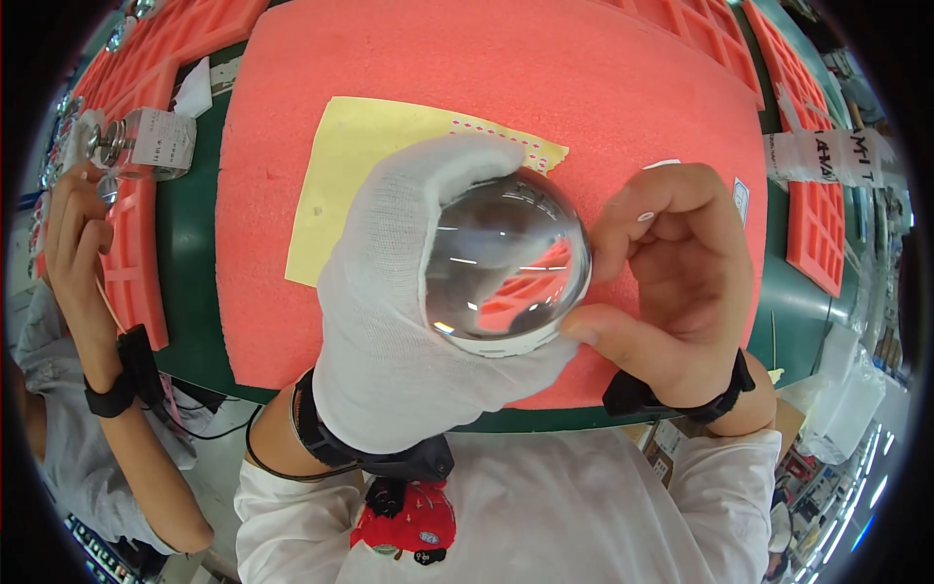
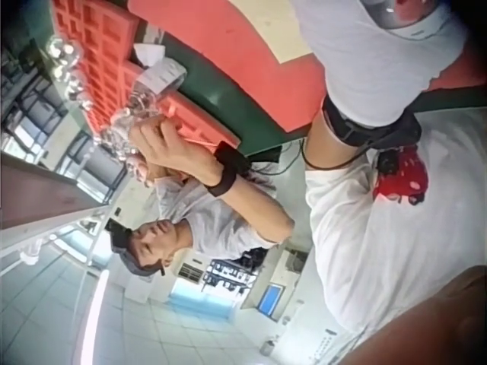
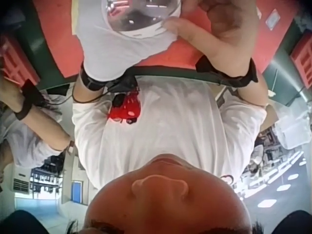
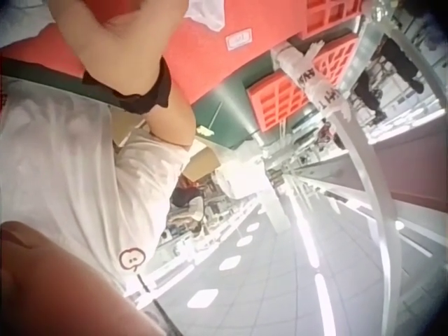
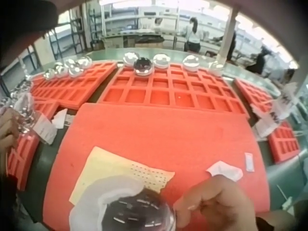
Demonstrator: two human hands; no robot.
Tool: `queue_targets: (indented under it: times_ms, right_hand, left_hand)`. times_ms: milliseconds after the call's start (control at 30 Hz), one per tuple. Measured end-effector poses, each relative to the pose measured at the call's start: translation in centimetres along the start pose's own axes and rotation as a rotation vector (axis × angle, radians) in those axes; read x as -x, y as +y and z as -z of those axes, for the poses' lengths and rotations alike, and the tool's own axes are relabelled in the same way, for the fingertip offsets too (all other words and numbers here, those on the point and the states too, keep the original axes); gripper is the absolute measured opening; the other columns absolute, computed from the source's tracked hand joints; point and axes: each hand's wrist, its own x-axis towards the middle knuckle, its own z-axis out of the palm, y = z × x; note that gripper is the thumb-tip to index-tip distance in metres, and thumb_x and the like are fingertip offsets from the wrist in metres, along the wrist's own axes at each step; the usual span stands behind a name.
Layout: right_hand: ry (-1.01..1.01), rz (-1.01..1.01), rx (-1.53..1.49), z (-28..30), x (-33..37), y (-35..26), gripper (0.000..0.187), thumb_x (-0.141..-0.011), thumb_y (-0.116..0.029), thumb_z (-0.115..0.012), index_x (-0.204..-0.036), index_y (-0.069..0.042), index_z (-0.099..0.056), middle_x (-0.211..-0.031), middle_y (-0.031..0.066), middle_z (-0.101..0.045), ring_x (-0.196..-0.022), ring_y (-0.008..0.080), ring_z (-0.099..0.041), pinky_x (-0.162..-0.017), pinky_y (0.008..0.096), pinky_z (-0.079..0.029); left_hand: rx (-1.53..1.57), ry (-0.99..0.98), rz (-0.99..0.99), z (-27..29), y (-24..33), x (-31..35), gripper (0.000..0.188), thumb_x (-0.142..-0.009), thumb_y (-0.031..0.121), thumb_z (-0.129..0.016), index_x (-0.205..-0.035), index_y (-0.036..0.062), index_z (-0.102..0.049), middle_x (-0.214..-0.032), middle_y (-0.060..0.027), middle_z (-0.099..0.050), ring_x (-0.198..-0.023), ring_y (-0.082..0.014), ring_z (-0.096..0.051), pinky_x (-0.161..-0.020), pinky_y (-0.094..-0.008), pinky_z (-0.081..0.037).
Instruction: The person wipes a glass sphere with a cloth, peels a small sticker from a sheet, and presses it onto the sphere. They then wipe the sphere again and place it into a white foam block.
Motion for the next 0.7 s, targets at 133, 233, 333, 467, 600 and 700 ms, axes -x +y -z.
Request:
queue_targets:
  times_ms: [133,233,333,467,600,700]
  right_hand:
    - [-0.035,-0.097,-0.193,0.2,-0.1,0.3,0.067,-0.069,-0.004,-0.081,-0.125,-0.002,-0.042,-0.093,0.0048,-0.053,-0.085,0.0118,-0.051,-0.081,0.0260,-0.042]
    - [-0.056,-0.114,-0.217,0.3,0.1,0.3,0.072,-0.068,-0.006,-0.082,-0.127,-0.003,-0.041,-0.094,0.0042,-0.050,-0.087,0.0119,-0.050,-0.082,0.0267,-0.041]
    - [-0.041,-0.157,-0.190,0.2,0.1,0.3,0.077,-0.068,-0.005,-0.082,-0.130,-0.005,-0.038,-0.099,0.0050,-0.051,-0.092,0.0133,-0.051,-0.085,0.0277,-0.041]
    - [0.012,-0.335,-0.254,-0.5,-0.3,0.1,0.085,-0.069,-0.004,-0.081,-0.138,-0.008,-0.031,-0.116,0.0088,-0.054,-0.105,0.0179,-0.054,-0.093,0.0302,-0.041]
    - [0.004,-0.486,-0.528,-0.9,-0.6,-0.2,0.092,-0.069,-0.002,-0.080,-0.143,-0.010,-0.024,-0.132,0.0139,-0.051,-0.118,0.0233,-0.053,-0.100,0.0336,-0.039]
    - [-0.042,-0.425,-0.633,-1.4,-0.5,0.0,0.094,-0.070,-0.001,-0.079,-0.144,-0.010,-0.021,-0.139,0.0176,-0.047,-0.124,0.0258,-0.050,-0.104,0.0357,-0.038]
  left_hand:
    - [0.124,-0.052,0.054,0.1,0.0,0.3,0.075,-0.064,0.010,-0.087,-0.125,0.0025,-0.044,-0.109,-0.0094,-0.057,-0.096,-0.0180,-0.062,-0.083,-0.0300,-0.052]
    - [0.165,-0.039,0.058,-0.2,-0.2,0.5,0.077,-0.062,0.011,-0.088,-0.125,0.0027,-0.044,-0.112,-0.0101,-0.056,-0.098,-0.0183,-0.062,-0.085,-0.0302,-0.051]
    - [0.142,-0.067,0.094,0.0,0.2,0.6,0.079,-0.061,0.011,-0.088,-0.126,0.0027,-0.043,-0.115,-0.0110,-0.055,-0.102,-0.0190,-0.060,-0.087,-0.0310,-0.051]
    - [0.063,-0.096,0.036,0.3,0.1,0.3,0.081,-0.060,0.011,-0.088,-0.127,0.0021,-0.043,-0.120,-0.0120,-0.052,-0.108,-0.0199,-0.058,-0.090,-0.0319,-0.050]
    - [0.038,-0.047,0.008,0.2,0.1,0.8,0.082,-0.060,0.010,-0.088,-0.128,0.0015,-0.043,-0.123,-0.0127,-0.051,-0.112,-0.0205,-0.056,-0.091,-0.0326,-0.049]
    - [0.015,0.008,0.005,0.5,0.5,0.6,0.073,-0.060,0.012,-0.086,-0.123,0.0020,-0.050,-0.118,-0.0154,-0.055,-0.107,-0.0270,-0.059,-0.088,-0.0363,-0.051]
